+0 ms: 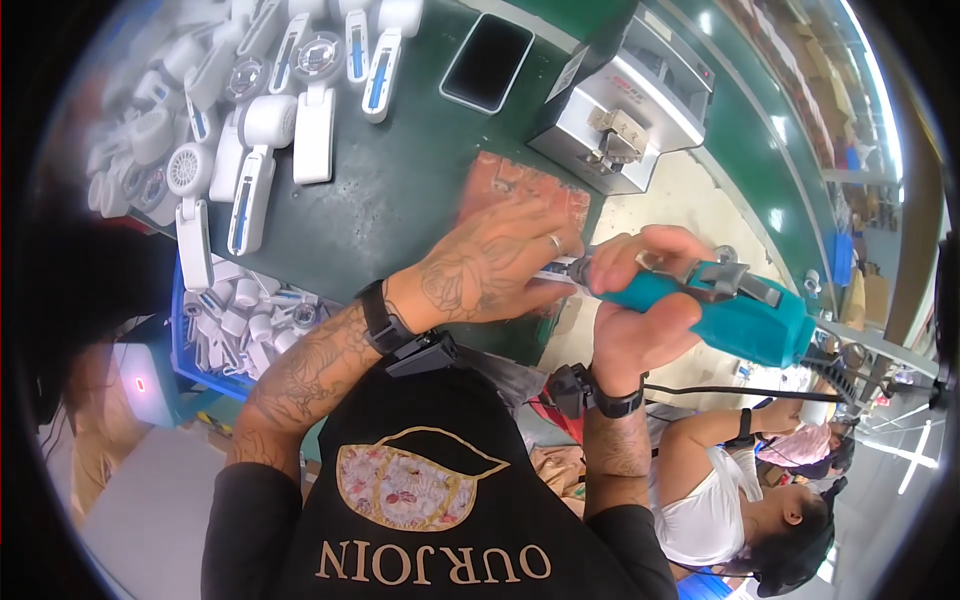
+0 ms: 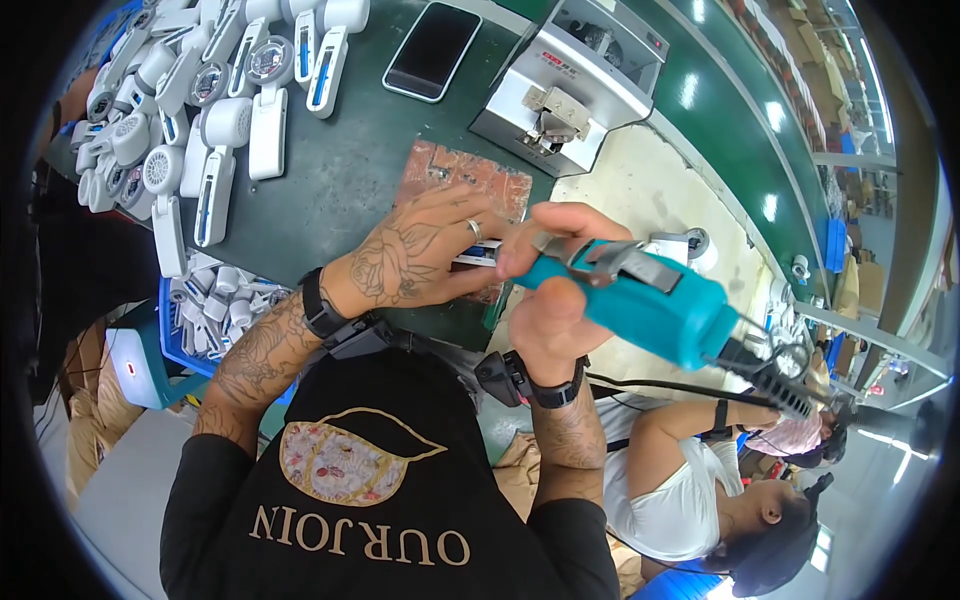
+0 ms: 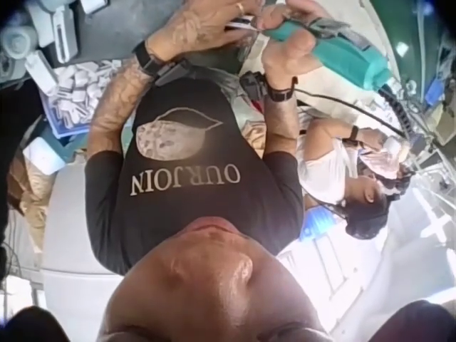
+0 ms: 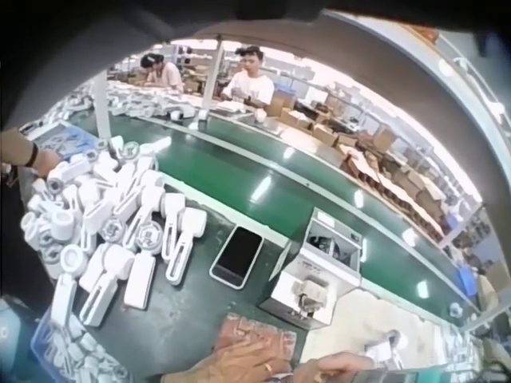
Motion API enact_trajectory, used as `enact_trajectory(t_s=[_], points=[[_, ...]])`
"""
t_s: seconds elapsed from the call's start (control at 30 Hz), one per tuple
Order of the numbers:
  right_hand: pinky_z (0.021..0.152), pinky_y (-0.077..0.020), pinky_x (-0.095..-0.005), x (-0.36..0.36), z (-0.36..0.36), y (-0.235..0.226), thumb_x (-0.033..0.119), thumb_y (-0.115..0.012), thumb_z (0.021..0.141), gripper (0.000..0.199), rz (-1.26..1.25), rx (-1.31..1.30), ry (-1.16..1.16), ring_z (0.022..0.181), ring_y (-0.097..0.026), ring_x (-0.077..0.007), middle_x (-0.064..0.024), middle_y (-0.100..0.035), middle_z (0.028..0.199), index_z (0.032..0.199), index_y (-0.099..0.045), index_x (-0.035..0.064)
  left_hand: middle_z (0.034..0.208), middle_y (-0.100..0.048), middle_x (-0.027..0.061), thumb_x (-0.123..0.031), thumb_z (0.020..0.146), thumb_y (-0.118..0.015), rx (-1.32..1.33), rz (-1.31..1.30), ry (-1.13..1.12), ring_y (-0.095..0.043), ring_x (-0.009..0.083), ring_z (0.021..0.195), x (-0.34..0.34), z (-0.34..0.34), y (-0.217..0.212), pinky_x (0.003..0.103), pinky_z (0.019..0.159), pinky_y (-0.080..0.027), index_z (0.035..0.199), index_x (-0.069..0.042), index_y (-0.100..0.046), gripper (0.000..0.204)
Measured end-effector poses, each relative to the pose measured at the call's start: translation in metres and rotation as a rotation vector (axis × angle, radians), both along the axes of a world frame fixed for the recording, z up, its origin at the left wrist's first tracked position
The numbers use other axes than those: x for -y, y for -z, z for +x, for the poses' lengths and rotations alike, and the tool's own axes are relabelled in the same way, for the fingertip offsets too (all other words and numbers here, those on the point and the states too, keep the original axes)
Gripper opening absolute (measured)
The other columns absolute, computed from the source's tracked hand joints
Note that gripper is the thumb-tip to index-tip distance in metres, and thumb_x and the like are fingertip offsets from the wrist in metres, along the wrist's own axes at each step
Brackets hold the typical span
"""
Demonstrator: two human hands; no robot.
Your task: The person picks up a fan and a battery cover, fits the cover onto the handle, and secures it with a power screwdriver. They then place the assembled fan on the table and repeat the process with another unit.
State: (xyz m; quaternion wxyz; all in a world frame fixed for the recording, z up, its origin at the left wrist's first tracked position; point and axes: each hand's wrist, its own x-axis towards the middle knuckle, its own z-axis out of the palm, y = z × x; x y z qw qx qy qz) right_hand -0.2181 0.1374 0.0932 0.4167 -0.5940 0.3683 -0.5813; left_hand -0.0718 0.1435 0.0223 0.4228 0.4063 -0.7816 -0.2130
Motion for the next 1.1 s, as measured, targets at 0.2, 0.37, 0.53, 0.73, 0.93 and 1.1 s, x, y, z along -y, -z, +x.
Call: enact_trajectory(t_s=[0.2, 0.37, 0.53, 0.73, 0.93, 1.1], points=[[0.053, -0.0439, -0.0323, -0.006, 0.003, 0.001, 0.073, -0.055, 0.089, 0.081, 0.003, -0.063, -0.034, 0.055, -0.05, -0.0187, -0.0064, -0.05, 0.065, 0.115, -0.051, -0.0038, 0.114, -0.062, 0.0088, -0.025, 0.078, -0.08, -0.018, 0.025, 0.011, -0.059, 0.0304, 0.111, 0.0, 0.003, -0.002, 0.043, 0.095, -0.048, 0.108, -0.01, -0.063, 0.038], [0.051, -0.0407, -0.0317, -0.005, -0.001, -0.001, 0.076, -0.051, 0.09, 0.08, -0.048, 0.039, -0.029, 0.053, -0.048, -0.0181, -0.0059, -0.05, 0.065, 0.116, -0.053, 0.0, 0.113, -0.062, 0.0077, -0.025, 0.079, -0.079, -0.015, 0.056, 0.037, -0.059, 0.03, 0.111, 0.0, 0.004, -0.003, 0.043, 0.094, -0.048, 0.108, -0.01, -0.063, 0.036], [0.049, -0.0395, -0.0313, -0.002, -0.002, -0.007, 0.076, -0.05, 0.09, 0.08, -0.103, 0.037, -0.077, 0.051, -0.048, -0.0179, -0.0056, -0.049, 0.063, 0.118, -0.054, 0.0014, 0.109, -0.061, 0.0059, -0.028, 0.082, -0.078, -0.045, 0.024, 0.015, -0.059, 0.0296, 0.108, -0.002, 0.003, 0.004, 0.042, 0.096, -0.048, 0.111, -0.013, -0.062, 0.037], [0.049, -0.0394, -0.0309, -0.003, 0.0, -0.008, 0.076, -0.051, 0.09, 0.08, -0.06, 0.002, -0.044, 0.051, -0.048, -0.0178, -0.006, -0.049, 0.064, 0.118, -0.053, 0.0005, 0.109, -0.061, 0.0064, -0.028, 0.081, -0.079, -0.046, 0.007, 0.012, -0.059, 0.0292, 0.107, -0.001, 0.002, 0.004, 0.042, 0.094, -0.049, 0.11, -0.012, -0.062, 0.037], [0.049, -0.039, -0.031, -0.002, 0.001, -0.001, 0.075, -0.053, 0.089, 0.08, -0.048, -0.02, -0.025, 0.051, -0.047, -0.0175, -0.0066, -0.049, 0.064, 0.116, -0.053, -0.0003, 0.109, -0.061, 0.007, -0.028, 0.081, -0.079, -0.041, 0.021, 0.012, -0.059, 0.0292, 0.107, -0.001, 0.003, 0.003, 0.042, 0.094, -0.048, 0.11, -0.012, -0.062, 0.038], [0.051, -0.041, -0.0311, -0.004, 0.002, -0.002, 0.074, -0.054, 0.09, 0.08, -0.052, -0.04, -0.041, 0.052, -0.049, -0.0174, -0.0069, -0.05, 0.065, 0.115, -0.053, -0.0017, 0.109, -0.061, 0.007, -0.028, 0.081, -0.079, -0.056, -0.024, -0.004, -0.059, 0.0289, 0.107, -0.001, 0.0, 0.01, 0.042, 0.093, -0.049, 0.11, -0.012, -0.062, 0.037]])
